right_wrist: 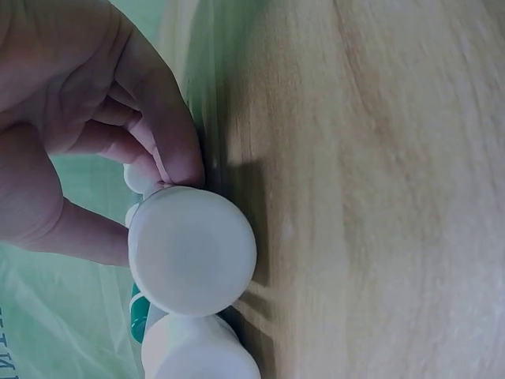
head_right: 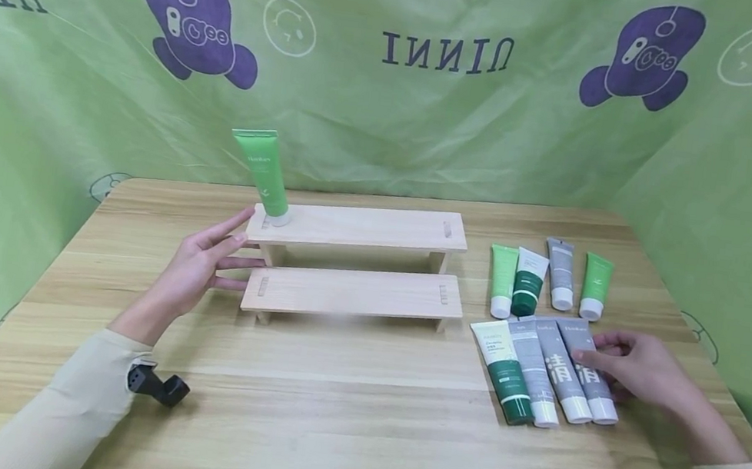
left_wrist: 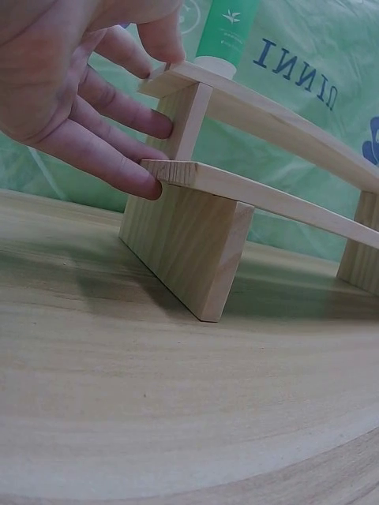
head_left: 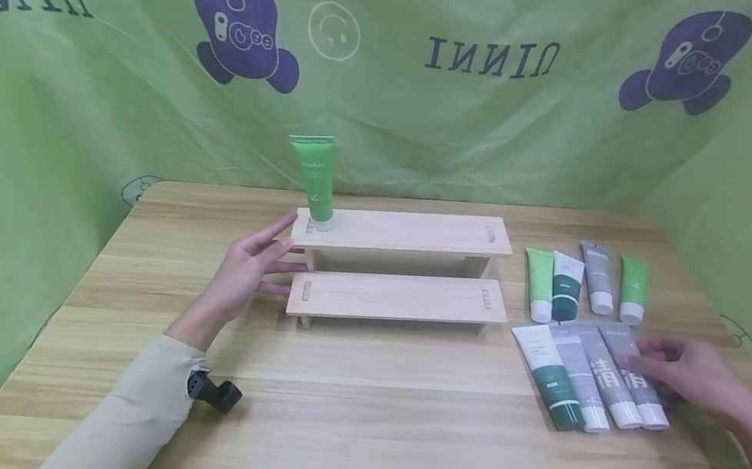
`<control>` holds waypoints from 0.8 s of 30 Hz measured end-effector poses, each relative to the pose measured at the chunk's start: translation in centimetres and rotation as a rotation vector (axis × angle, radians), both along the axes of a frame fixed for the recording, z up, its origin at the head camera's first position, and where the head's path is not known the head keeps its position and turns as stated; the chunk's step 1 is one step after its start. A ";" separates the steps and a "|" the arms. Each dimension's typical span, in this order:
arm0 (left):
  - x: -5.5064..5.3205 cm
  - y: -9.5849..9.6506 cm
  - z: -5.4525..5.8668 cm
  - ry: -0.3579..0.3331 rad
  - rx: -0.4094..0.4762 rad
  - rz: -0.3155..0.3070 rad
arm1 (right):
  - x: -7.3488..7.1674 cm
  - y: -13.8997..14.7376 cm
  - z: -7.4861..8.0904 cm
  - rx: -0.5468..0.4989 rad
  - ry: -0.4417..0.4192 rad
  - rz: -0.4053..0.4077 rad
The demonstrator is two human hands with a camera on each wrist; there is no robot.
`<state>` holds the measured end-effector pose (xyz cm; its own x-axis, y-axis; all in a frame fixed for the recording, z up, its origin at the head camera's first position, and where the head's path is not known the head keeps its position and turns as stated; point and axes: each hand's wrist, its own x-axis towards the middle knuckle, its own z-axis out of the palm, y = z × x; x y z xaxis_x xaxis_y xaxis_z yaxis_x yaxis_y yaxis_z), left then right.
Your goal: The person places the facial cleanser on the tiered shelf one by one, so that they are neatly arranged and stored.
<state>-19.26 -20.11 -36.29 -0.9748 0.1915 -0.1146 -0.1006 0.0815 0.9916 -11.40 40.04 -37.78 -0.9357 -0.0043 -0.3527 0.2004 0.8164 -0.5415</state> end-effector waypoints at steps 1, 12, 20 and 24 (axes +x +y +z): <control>0.0 0.0 0.0 0.001 0.001 0.000 | 0.0 0.0 0.0 0.001 0.002 0.003; 0.0 0.0 0.0 -0.003 -0.001 0.000 | 0.4 0.0 0.3 -0.022 0.031 0.008; 0.0 0.0 0.0 -0.001 0.000 0.000 | 0.7 0.3 0.4 -0.072 0.031 -0.030; 0.0 0.0 0.0 -0.001 0.003 0.004 | 0.9 0.4 0.7 -0.069 0.042 -0.034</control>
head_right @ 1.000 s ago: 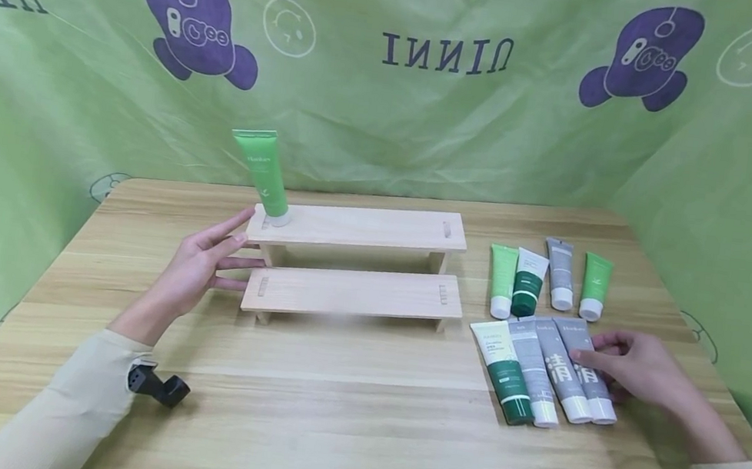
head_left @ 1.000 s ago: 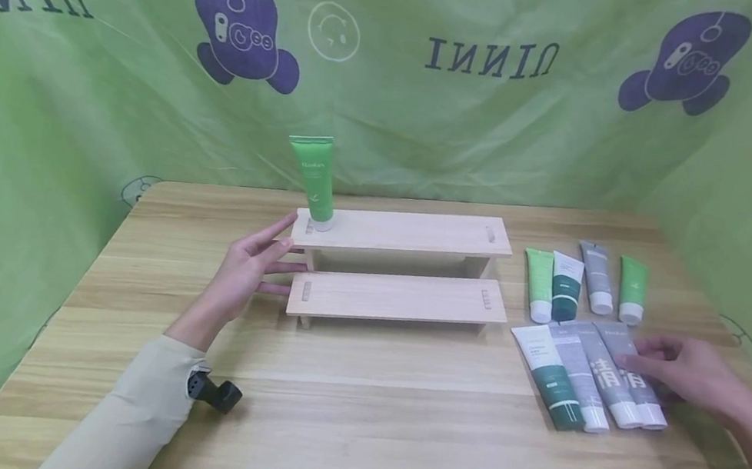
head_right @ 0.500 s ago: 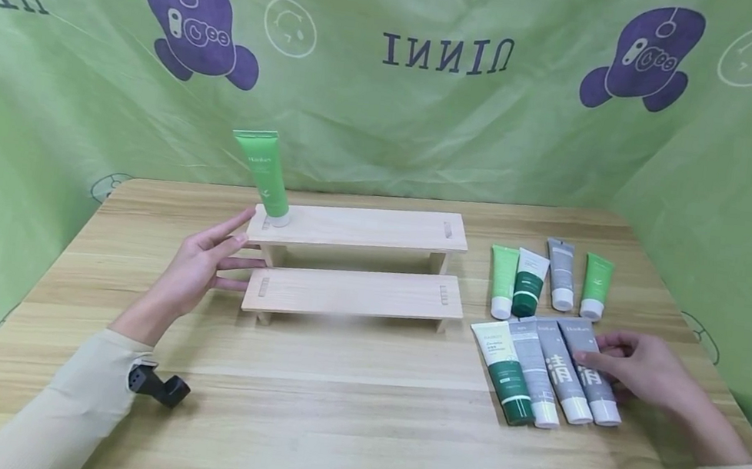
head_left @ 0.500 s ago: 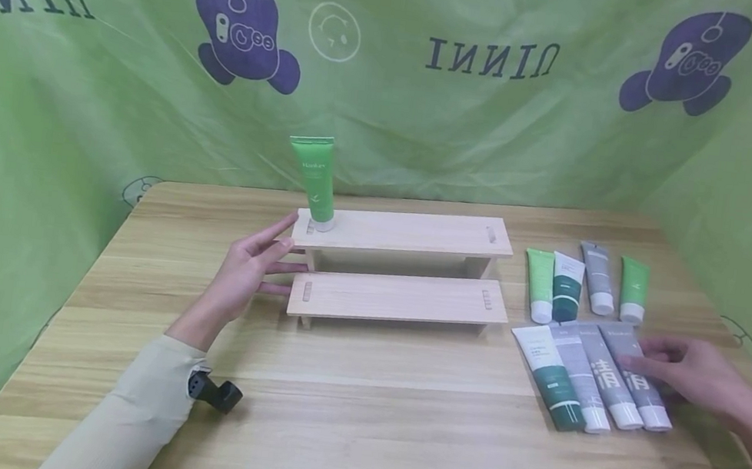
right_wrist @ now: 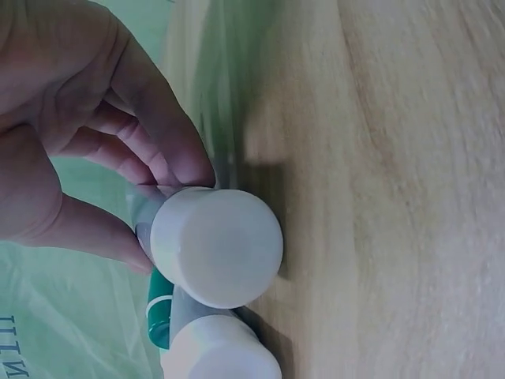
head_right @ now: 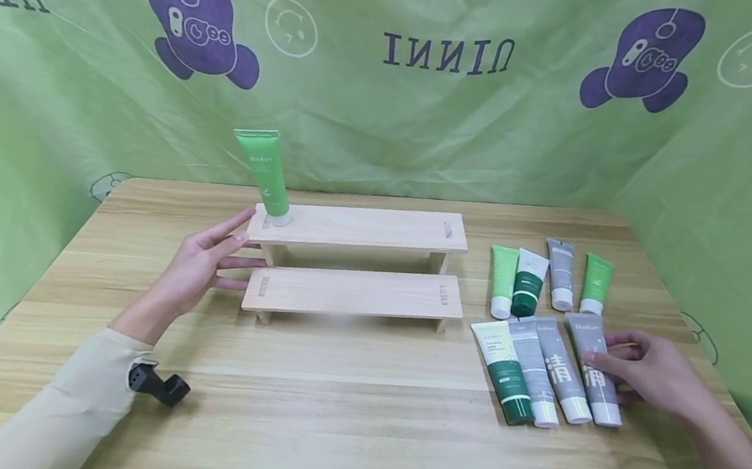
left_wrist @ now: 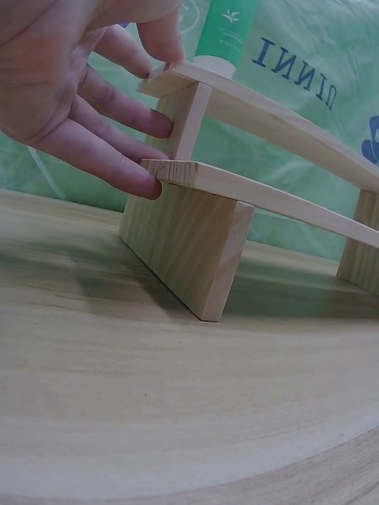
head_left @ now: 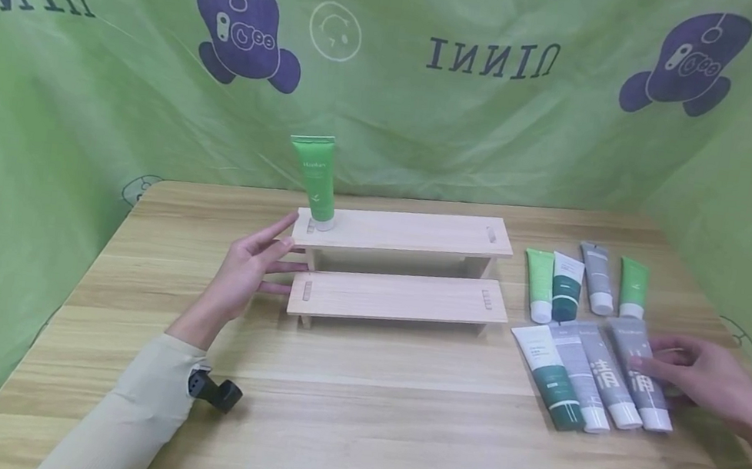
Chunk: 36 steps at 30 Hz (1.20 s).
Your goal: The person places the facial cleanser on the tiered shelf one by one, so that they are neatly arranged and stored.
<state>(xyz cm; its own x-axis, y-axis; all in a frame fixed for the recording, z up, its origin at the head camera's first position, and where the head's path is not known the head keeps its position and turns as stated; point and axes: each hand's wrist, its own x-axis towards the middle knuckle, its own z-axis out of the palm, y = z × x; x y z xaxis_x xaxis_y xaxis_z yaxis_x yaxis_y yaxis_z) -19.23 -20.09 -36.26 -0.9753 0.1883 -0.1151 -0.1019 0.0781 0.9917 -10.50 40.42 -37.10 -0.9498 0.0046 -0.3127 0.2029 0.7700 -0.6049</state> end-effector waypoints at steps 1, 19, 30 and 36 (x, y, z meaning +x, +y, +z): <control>0.0 0.0 0.0 0.002 0.000 0.003 | 0.0 0.0 0.1 0.004 0.003 -0.001; 0.5 0.8 0.4 0.052 -0.087 0.054 | -0.1 -2.2 2.7 -0.064 0.221 0.000; 0.3 1.3 0.2 0.044 -0.079 0.107 | -1.0 -5.1 4.4 -0.164 0.233 0.040; 0.3 1.3 0.2 0.044 -0.097 0.129 | -1.5 -6.7 5.2 -0.202 0.248 0.056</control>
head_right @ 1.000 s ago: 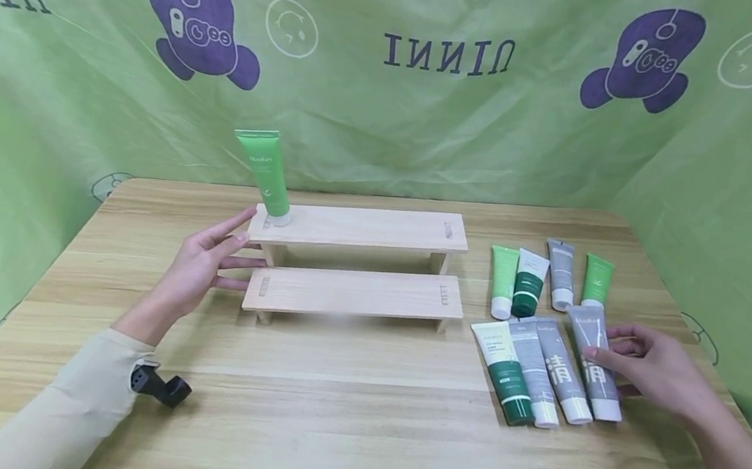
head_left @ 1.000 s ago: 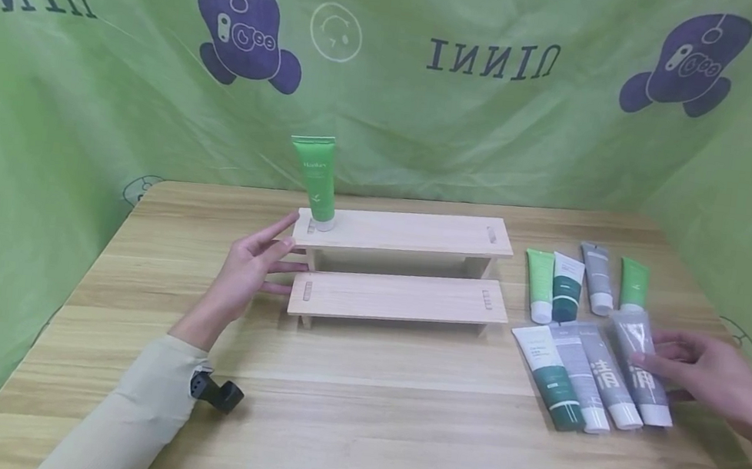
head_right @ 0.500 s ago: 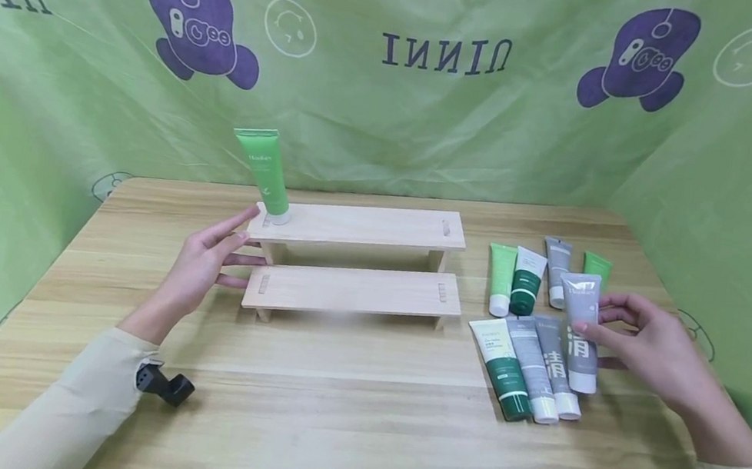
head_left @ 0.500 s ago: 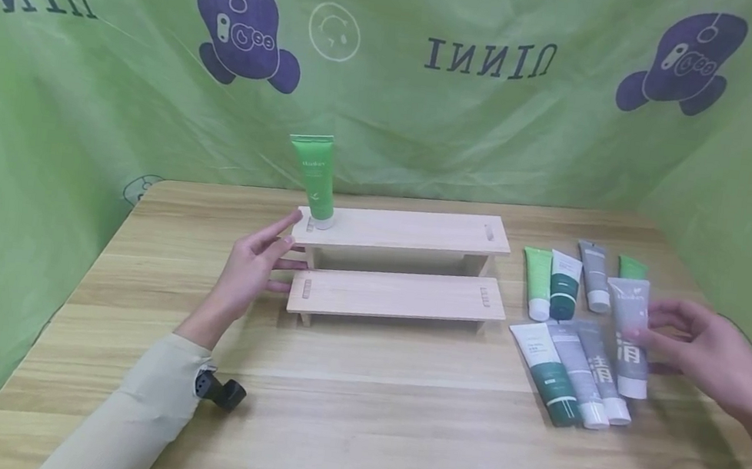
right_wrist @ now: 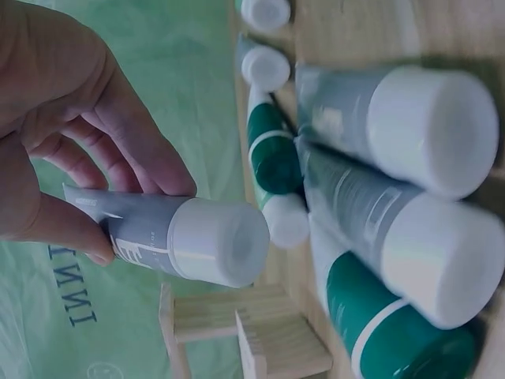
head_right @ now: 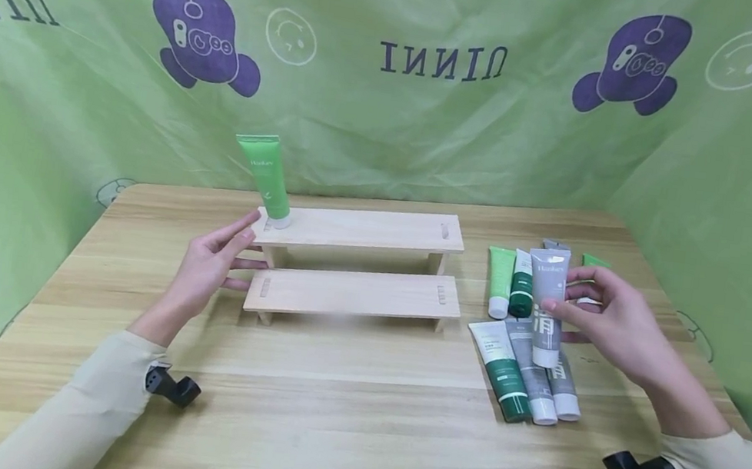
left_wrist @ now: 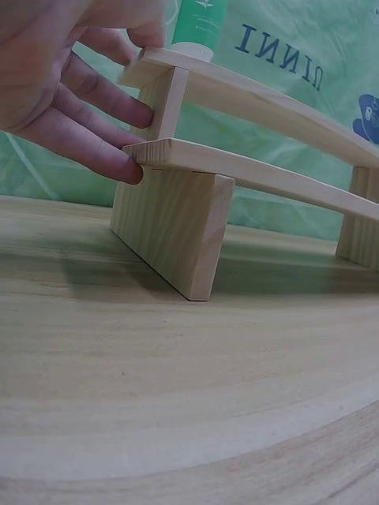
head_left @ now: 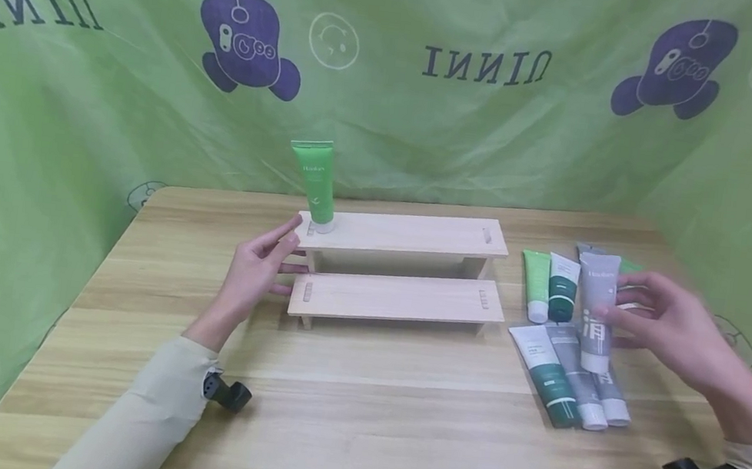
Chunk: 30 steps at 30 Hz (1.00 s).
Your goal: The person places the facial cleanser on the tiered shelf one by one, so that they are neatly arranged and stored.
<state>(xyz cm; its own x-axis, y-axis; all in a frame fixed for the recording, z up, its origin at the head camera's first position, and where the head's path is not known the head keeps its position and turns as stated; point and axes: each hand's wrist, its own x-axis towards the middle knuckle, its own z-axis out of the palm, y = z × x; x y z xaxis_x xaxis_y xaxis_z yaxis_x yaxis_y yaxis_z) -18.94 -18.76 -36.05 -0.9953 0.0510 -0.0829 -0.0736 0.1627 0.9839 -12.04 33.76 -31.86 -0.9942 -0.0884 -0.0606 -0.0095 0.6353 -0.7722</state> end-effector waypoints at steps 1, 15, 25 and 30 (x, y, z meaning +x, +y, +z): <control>0.0 0.0 0.0 -0.003 -0.001 0.001 | -0.1 -0.2 0.1 0.003 -0.004 0.001; 0.0 -0.2 0.0 -0.002 -0.002 -0.011 | -1.7 -4.0 1.0 -0.116 0.061 0.023; 0.0 -0.3 0.0 -0.018 0.012 -0.011 | -2.9 -7.2 1.9 -0.209 0.079 0.038; 0.1 -0.2 0.1 -0.008 0.005 -0.015 | -3.4 -8.8 2.2 -0.274 0.075 0.020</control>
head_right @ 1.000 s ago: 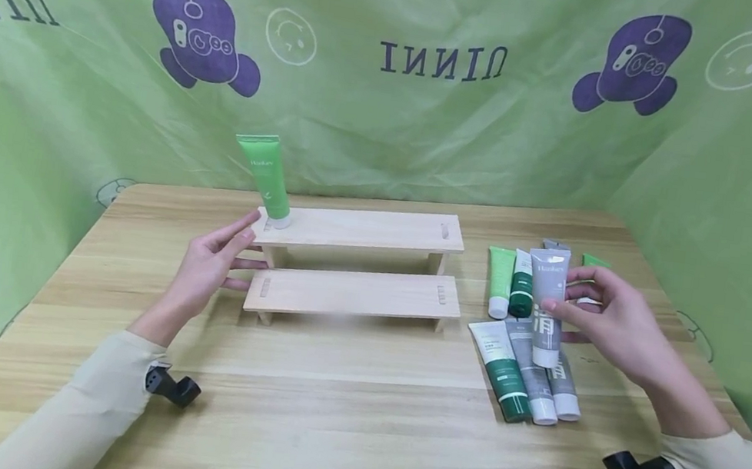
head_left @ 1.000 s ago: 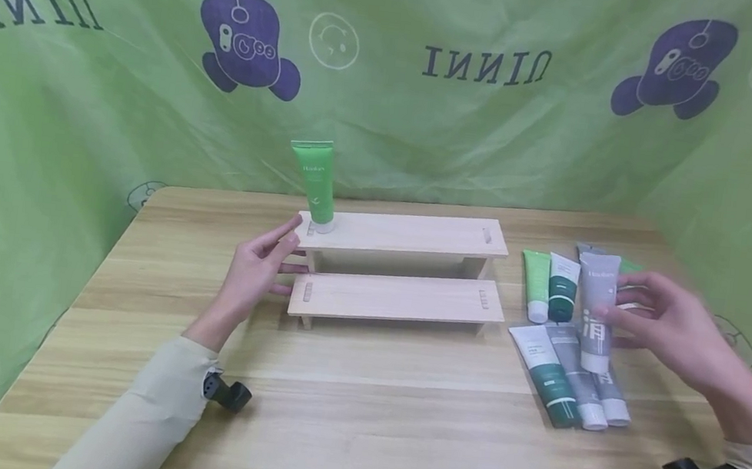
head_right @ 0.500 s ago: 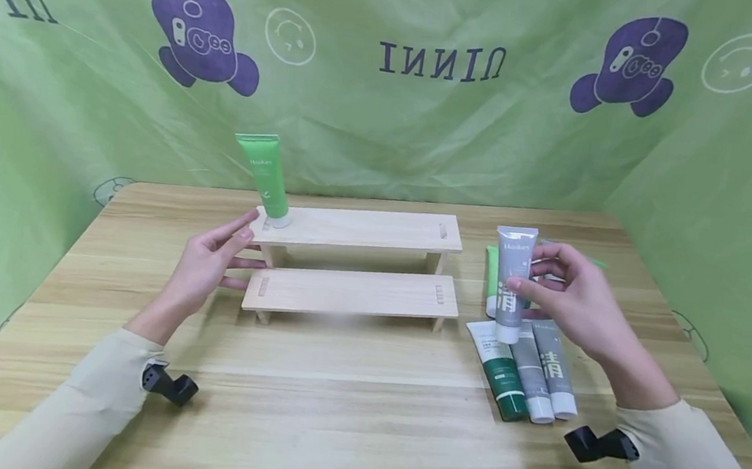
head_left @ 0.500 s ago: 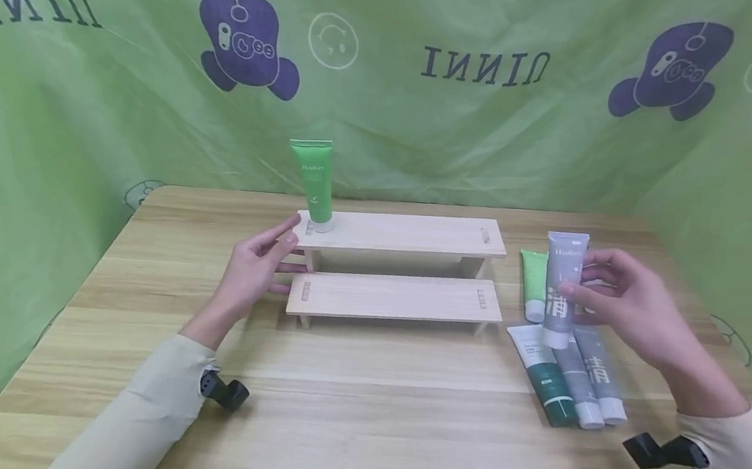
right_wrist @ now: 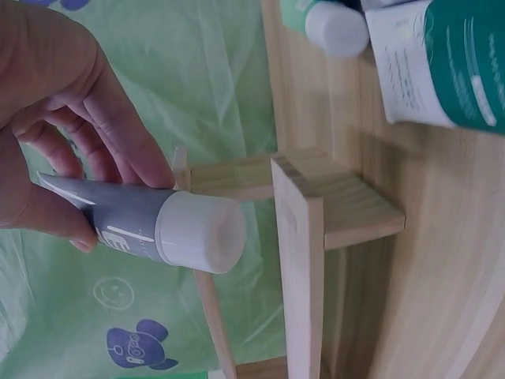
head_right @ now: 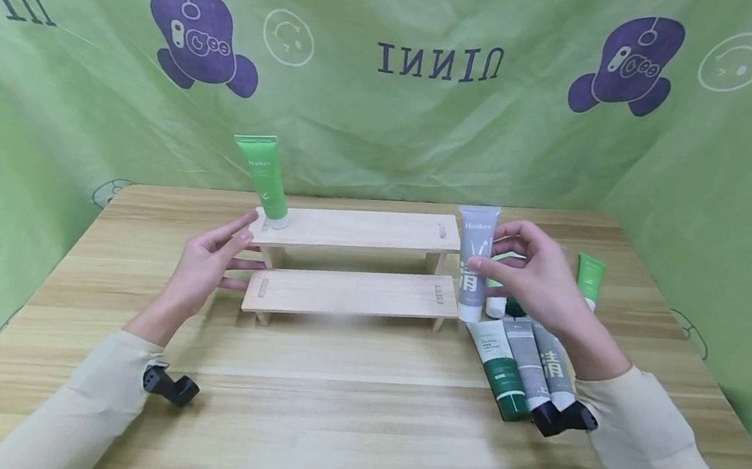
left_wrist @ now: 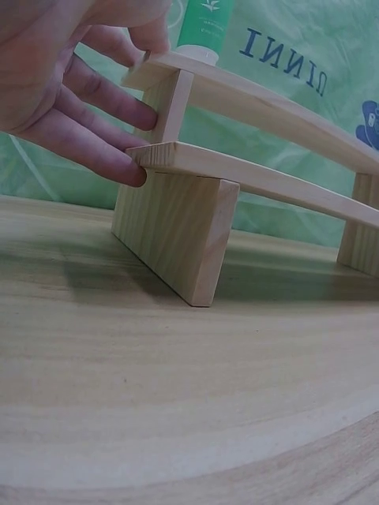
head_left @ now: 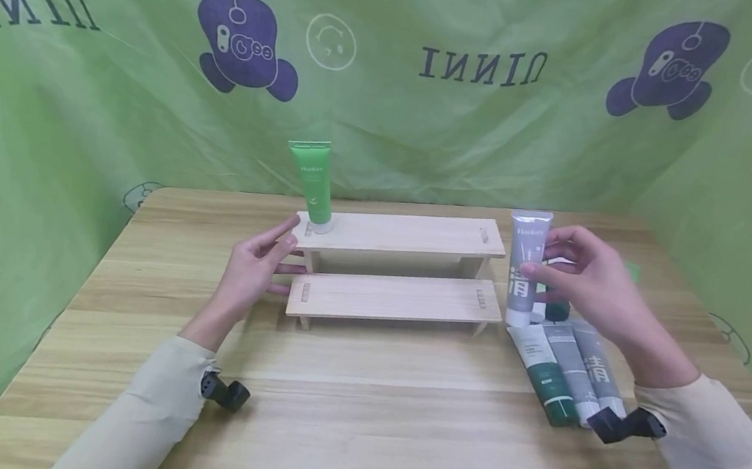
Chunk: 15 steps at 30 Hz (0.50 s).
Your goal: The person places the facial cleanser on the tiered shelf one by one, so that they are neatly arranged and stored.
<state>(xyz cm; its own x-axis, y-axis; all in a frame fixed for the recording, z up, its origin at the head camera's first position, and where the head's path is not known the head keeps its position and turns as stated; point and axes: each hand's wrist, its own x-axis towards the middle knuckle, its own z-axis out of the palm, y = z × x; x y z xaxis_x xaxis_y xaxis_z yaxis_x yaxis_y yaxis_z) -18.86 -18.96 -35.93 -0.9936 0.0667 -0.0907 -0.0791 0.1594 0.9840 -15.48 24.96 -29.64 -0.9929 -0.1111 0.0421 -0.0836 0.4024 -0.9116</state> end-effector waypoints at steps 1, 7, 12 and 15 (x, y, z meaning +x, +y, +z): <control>0.0 0.0 0.0 0.000 0.002 0.000 | -0.1 -0.3 0.0 -0.014 -0.004 -0.005; -0.1 0.1 -0.2 0.004 0.004 -0.001 | -1.0 -1.8 0.3 -0.058 0.006 0.026; -0.2 -0.1 -0.3 0.011 -0.005 0.006 | -2.0 -3.4 0.6 -0.061 -0.008 0.047; -0.1 -0.1 -0.3 0.014 -0.002 0.012 | -2.7 -4.6 0.8 -0.083 -0.028 0.044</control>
<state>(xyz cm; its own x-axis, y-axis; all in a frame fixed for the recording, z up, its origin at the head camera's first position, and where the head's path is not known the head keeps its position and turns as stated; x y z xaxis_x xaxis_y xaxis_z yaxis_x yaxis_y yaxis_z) -18.98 -19.07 -36.26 -0.9955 0.0544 -0.0773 -0.0677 0.1606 0.9847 -18.22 20.35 -28.81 -0.9881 -0.1520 0.0249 -0.0734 0.3221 -0.9439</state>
